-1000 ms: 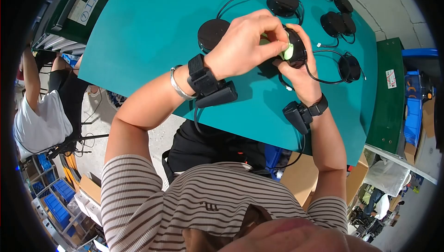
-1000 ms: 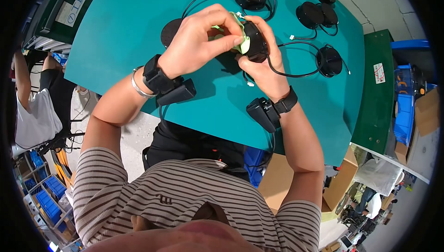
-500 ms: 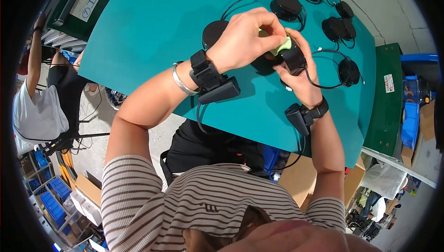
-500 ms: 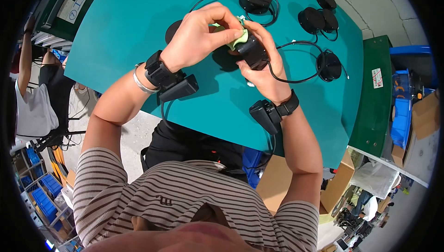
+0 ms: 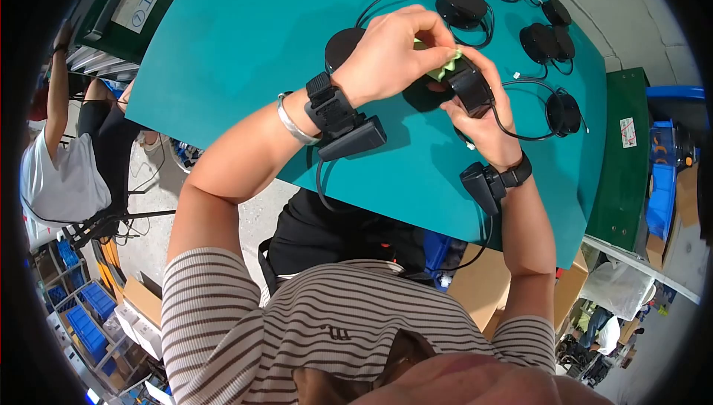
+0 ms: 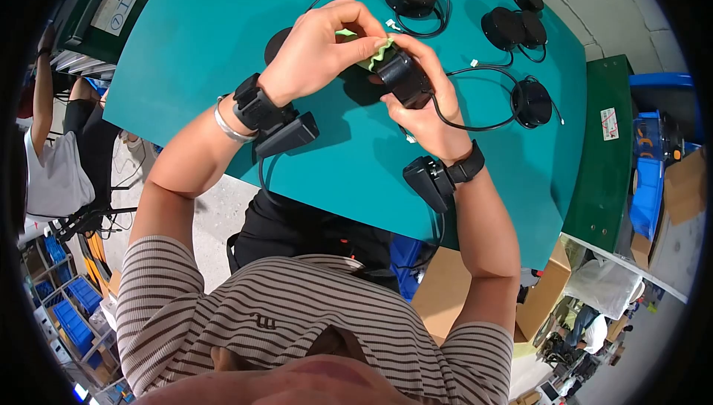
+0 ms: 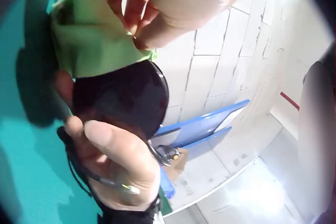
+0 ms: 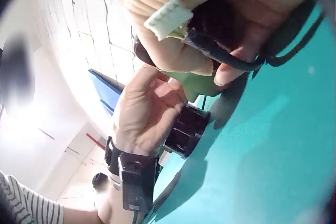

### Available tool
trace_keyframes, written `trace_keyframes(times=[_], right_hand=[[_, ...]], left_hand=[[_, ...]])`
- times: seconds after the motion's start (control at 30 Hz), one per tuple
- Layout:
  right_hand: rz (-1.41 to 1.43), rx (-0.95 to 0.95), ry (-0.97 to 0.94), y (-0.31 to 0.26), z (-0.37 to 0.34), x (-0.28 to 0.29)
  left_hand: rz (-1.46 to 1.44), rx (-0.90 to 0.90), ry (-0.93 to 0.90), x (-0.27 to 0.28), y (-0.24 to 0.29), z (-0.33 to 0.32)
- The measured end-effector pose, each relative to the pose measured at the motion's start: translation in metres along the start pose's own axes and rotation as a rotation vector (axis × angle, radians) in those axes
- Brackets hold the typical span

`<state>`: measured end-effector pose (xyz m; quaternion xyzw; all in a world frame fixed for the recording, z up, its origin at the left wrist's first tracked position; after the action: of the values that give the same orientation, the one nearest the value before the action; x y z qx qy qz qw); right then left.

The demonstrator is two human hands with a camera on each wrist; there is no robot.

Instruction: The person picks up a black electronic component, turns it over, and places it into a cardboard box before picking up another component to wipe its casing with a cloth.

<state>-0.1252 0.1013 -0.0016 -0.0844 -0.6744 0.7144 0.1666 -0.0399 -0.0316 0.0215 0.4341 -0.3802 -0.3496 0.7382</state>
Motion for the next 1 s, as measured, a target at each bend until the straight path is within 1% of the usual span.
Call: trace_keyframes(times=[0.03, 0.07, 0.17, 0.23, 0.3, 0.37, 0.43, 0.57, 0.63, 0.67, 0.7, 0.77, 0.8, 0.87, 0.93, 1.0], right_hand=[[-0.001, 0.003, -0.003, -0.001, 0.0, -0.001], [0.004, 0.012, 0.002, -0.002, -0.001, -0.002], [-0.027, 0.02, 0.022, -0.001, -0.002, 0.001], [-0.054, 0.019, 0.033, -0.001, -0.003, 0.001], [0.003, -0.047, -0.005, -0.001, -0.001, 0.0], [0.018, -0.01, -0.02, 0.001, 0.0, -0.001], [0.042, 0.022, 0.007, 0.0, -0.001, -0.001], [-0.003, -0.03, 0.001, 0.0, -0.002, -0.001], [-0.016, 0.011, -0.012, -0.001, 0.001, -0.001], [-0.012, 0.0, 0.003, -0.003, -0.001, -0.001], [-0.014, 0.002, 0.005, -0.004, -0.001, -0.002], [0.001, 0.011, 0.018, -0.004, -0.002, -0.002], [0.002, 0.012, 0.02, -0.004, -0.002, -0.001], [0.047, -0.033, 0.005, 0.0, -0.002, -0.001], [0.051, -0.038, -0.019, -0.001, 0.0, 0.002], [0.043, -0.034, -0.04, -0.001, 0.0, 0.0]], left_hand=[[0.081, 0.006, 0.022, 0.003, -0.001, 0.001], [0.004, 0.014, 0.017, 0.001, -0.001, 0.0], [-0.066, -0.02, -0.01, -0.006, 0.006, -0.004], [-0.06, -0.037, -0.001, -0.007, 0.003, -0.004], [0.04, -0.002, 0.032, 0.0, 0.001, -0.001], [0.079, -0.006, 0.044, 0.001, 0.001, -0.001], [-0.128, 0.032, 0.029, -0.004, 0.001, -0.003], [-0.127, 0.042, 0.024, -0.005, 0.001, -0.004], [0.063, -0.01, 0.065, 0.001, 0.0, -0.002], [-0.035, 0.025, 0.067, -0.001, 0.0, -0.003], [-0.036, 0.022, 0.067, -0.003, 0.001, -0.004], [-0.181, 0.027, 0.01, -0.009, 0.001, -0.006], [-0.023, -0.089, 0.022, -0.007, 0.008, -0.006], [-0.025, -0.052, 0.027, -0.006, 0.007, -0.004], [-0.02, -0.021, 0.031, -0.002, 0.005, -0.001], [0.176, -0.039, 0.055, 0.002, 0.004, 0.0]])
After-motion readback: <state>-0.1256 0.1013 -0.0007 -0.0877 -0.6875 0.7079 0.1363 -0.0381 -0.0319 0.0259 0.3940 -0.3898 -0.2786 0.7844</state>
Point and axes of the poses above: each hand's wrist, its own z-axis towards the middle knuckle, its own x-axis out of the back of the hand, y = z × x, the point moved 6 cm from there along z, towards the middle knuckle, and after that the axes turned 2 degrees about -x, right-handed, at the moved point
